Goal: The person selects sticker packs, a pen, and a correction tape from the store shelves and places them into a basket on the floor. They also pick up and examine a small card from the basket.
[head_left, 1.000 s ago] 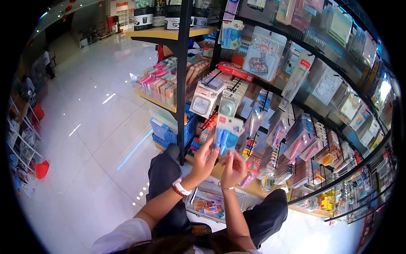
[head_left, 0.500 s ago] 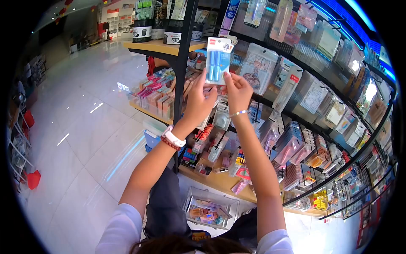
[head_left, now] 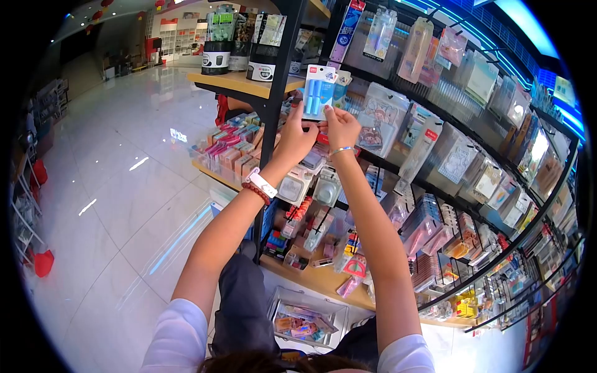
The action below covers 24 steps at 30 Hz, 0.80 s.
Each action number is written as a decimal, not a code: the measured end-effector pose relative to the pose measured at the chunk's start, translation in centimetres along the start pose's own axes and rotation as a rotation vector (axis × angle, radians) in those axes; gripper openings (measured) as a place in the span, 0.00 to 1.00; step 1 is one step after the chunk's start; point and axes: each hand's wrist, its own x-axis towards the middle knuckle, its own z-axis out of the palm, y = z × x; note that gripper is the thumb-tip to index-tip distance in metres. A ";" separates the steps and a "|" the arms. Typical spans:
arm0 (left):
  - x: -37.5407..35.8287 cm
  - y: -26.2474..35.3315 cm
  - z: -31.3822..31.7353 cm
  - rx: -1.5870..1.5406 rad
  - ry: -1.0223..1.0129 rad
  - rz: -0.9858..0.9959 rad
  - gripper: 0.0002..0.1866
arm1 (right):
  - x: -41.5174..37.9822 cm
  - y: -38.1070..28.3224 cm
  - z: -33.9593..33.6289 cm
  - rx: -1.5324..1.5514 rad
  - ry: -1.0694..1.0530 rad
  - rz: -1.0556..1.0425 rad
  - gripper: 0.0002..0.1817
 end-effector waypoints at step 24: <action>-9.6 3.2 -0.3 0.051 -0.109 0.159 0.32 | 8.1 4.4 -0.5 -0.309 0.215 -0.023 0.11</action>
